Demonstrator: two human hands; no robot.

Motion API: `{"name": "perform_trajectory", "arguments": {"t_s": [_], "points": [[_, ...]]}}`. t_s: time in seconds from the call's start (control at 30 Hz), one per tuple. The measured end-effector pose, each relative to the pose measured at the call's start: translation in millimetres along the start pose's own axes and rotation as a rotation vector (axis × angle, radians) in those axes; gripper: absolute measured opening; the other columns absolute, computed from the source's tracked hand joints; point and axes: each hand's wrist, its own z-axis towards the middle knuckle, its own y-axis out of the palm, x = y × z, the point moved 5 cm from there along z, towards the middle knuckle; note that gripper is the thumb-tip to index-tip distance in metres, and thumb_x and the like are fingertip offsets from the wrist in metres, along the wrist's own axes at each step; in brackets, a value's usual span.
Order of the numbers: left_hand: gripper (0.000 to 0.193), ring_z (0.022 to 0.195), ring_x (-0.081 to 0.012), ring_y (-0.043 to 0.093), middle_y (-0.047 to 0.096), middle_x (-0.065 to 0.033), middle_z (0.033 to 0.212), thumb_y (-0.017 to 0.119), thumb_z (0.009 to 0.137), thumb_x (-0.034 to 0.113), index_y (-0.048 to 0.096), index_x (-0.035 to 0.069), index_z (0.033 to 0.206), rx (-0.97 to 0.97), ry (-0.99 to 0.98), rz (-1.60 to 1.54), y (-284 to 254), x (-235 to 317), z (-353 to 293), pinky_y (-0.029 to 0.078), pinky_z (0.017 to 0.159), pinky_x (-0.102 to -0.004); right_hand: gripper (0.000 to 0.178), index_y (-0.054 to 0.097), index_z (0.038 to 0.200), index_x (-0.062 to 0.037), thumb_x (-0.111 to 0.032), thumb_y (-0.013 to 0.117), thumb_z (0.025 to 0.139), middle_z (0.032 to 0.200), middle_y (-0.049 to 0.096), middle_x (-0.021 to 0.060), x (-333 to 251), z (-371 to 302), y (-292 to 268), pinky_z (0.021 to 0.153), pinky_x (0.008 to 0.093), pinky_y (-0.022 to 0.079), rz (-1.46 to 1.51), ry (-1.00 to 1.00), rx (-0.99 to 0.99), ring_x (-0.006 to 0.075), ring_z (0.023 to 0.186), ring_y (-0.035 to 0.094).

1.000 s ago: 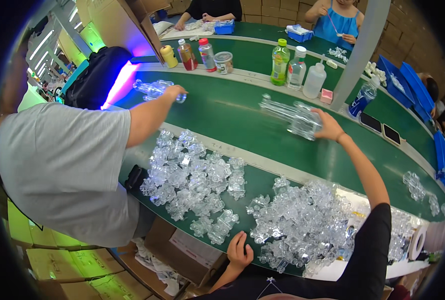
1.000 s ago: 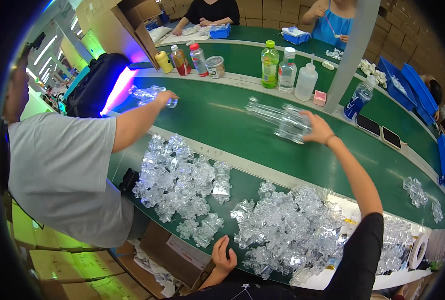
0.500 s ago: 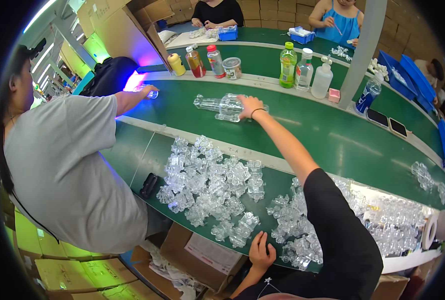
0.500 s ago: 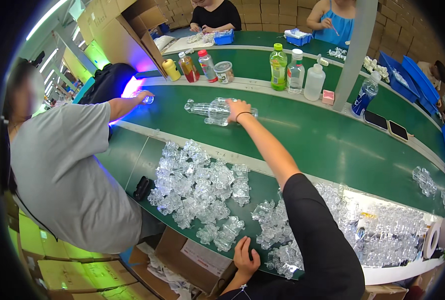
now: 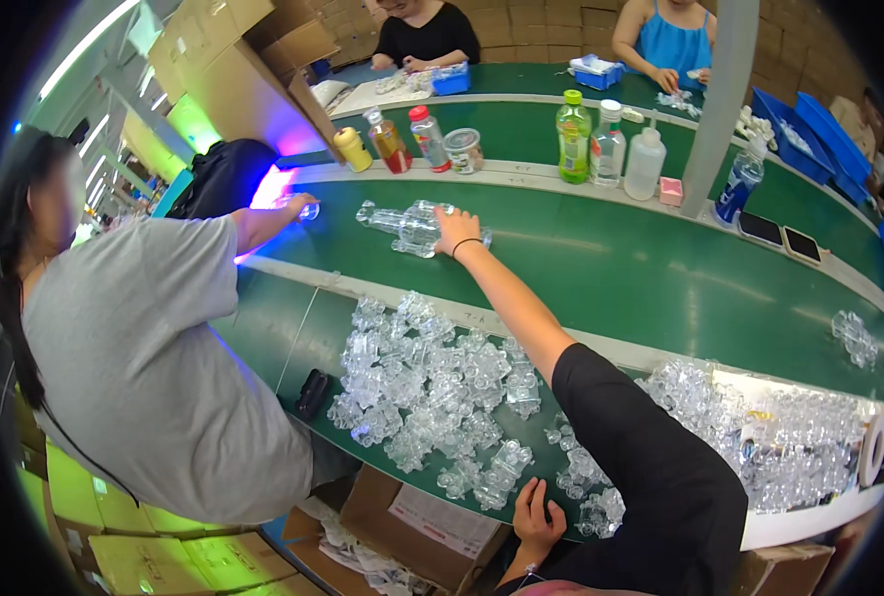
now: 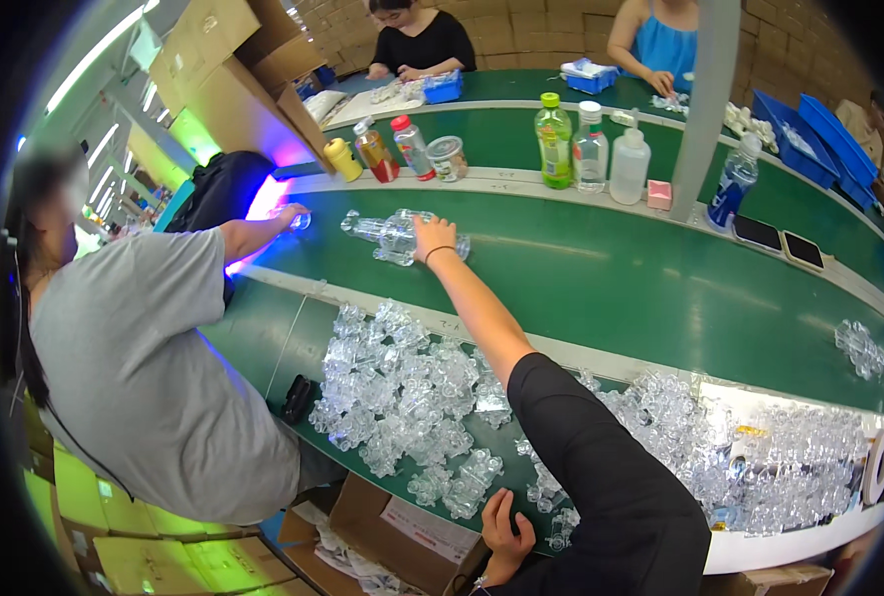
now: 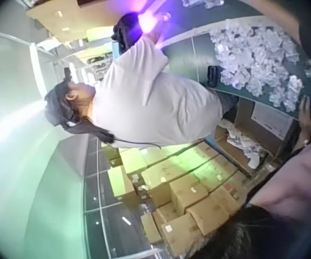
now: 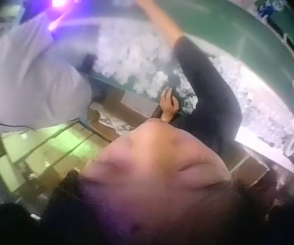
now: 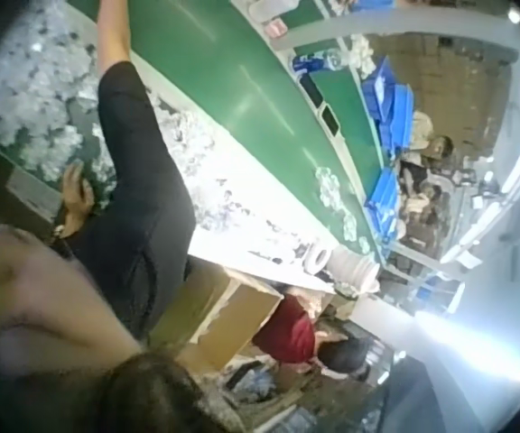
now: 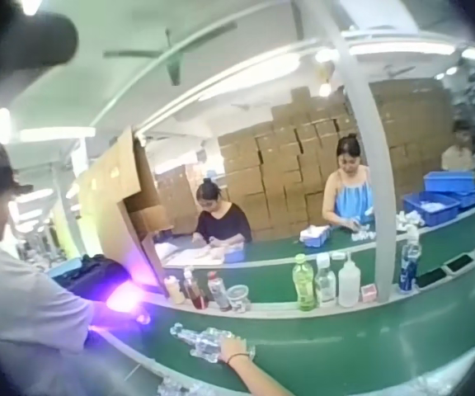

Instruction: Manually assembling small transparent plastic parts with white gaskets on a factory production line.

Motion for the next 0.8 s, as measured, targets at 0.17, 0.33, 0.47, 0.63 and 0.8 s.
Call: {"name": "perform_trajectory", "arguments": {"t_s": [0.17,0.33,0.47,0.63,0.8], "points": [[0.034,0.096,-0.0382,0.056,0.054,-0.0233,0.11,0.05,0.079,0.007,0.055,-0.005,0.111,-0.084,0.106,-0.056,14,7,-2,0.049,0.079,-0.0406,0.099,0.036,0.133,-0.019,-0.045,0.082,0.05,0.117,0.055,0.015,26,-5,-18,0.09,0.0581,0.038,-0.095,-0.042,-0.046,0.0328,0.111,0.051],[0.034,0.099,-0.0399,0.052,0.048,-0.0271,0.114,0.043,0.084,0.005,0.048,-0.011,0.113,-0.029,-0.022,0.05,-7,-12,-1,0.048,0.081,-0.0429,0.077,0.038,0.132,-0.0155,-0.036,0.074,0.066,0.126,0.046,0.0142,33,-79,-78,0.095,0.0532,0.035,0.017,-0.493,-0.001,0.0316,0.117,0.044],[0.032,0.097,-0.0368,0.053,0.046,-0.0265,0.116,0.041,0.085,0.004,0.048,-0.012,0.113,-0.072,0.025,0.023,8,3,-5,0.048,0.078,-0.0373,0.04,0.057,0.109,-0.01,-0.018,0.063,0.071,0.104,0.059,0.0121,210,-204,-223,0.087,0.0396,0.046,-0.067,-0.517,-0.083,0.0294,0.099,0.056],[0.033,0.096,-0.0349,0.053,0.046,-0.0266,0.117,0.039,0.086,0.003,0.048,-0.012,0.114,-0.088,0.028,0.057,11,8,-6,0.048,0.076,-0.0365,0.037,0.06,0.105,-0.0115,-0.004,0.057,0.069,0.096,0.063,0.0104,421,-367,-388,0.085,0.0392,0.047,-0.495,0.118,0.123,0.0297,0.094,0.059],[0.033,0.102,-0.0368,0.051,0.046,-0.0256,0.117,0.04,0.086,0.004,0.049,-0.01,0.115,-0.084,0.03,0.134,7,3,-1,0.046,0.083,-0.0396,0.076,0.04,0.129,-0.0185,-0.013,0.074,0.062,0.134,0.043,0.0067,602,-482,-411,0.099,0.0382,0.038,-0.98,0.715,-0.184,0.025,0.125,0.04]]}}
